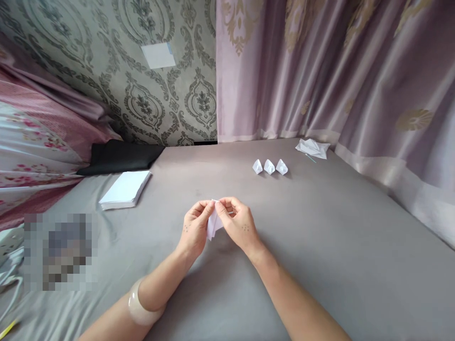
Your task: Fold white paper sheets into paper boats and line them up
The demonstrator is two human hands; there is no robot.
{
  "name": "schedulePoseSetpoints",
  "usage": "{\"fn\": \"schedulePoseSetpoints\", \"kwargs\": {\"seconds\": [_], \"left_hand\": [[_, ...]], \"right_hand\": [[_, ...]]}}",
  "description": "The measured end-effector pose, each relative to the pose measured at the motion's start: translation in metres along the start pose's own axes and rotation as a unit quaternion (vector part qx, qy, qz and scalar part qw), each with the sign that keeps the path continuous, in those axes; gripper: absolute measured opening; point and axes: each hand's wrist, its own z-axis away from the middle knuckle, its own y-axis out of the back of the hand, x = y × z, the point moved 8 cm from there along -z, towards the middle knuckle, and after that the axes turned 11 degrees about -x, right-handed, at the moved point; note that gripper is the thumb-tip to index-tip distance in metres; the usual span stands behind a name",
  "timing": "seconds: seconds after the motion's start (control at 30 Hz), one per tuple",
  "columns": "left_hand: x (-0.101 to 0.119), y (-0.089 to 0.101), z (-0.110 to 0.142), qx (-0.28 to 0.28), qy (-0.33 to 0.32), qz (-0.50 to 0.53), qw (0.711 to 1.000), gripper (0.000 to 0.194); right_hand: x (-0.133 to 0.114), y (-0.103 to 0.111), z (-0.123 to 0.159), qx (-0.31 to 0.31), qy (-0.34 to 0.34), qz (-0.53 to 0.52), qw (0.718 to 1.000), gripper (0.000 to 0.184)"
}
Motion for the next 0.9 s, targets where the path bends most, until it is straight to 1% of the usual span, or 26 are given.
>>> {"fn": "schedulePoseSetpoints", "kwargs": {"seconds": [0.07,0.17,0.3,0.43,0.53,0.67,0.8,0.9], "left_hand": [[-0.003,-0.003,0.0,-0.018,0.003,0.004,1.0,0.025],[-0.006,-0.006,0.0,-0.042,0.012,0.01,0.999,0.023],[-0.005,-0.006,0.0,-0.048,0.014,0.002,0.999,0.022],[-0.003,-0.005,0.0,-0.042,0.012,0.005,0.999,0.022],[-0.004,-0.003,0.001,-0.027,0.018,0.009,0.999,0.023],[-0.004,0.0,0.001,-0.008,0.021,0.01,1.0,0.023],[-0.001,-0.002,0.0,-0.026,-0.011,0.016,0.999,0.019],[0.001,-0.004,-0.001,-0.046,-0.026,0.014,0.998,0.018]], "right_hand": [[0.002,0.004,-0.001,0.02,0.005,-0.01,1.0,0.027],[0.007,0.007,-0.001,0.029,0.002,-0.024,0.999,0.027],[0.007,0.009,0.0,0.043,0.007,-0.016,0.999,0.025],[0.001,0.011,0.002,0.07,0.054,0.021,0.996,0.018],[-0.005,0.006,0.005,0.069,0.092,0.085,0.99,0.012],[-0.021,-0.003,0.011,0.062,0.155,0.177,0.97,0.018],[-0.032,-0.008,0.016,0.057,0.197,0.215,0.955,0.023],[-0.034,-0.006,0.016,0.069,0.201,0.214,0.953,0.021]]}}
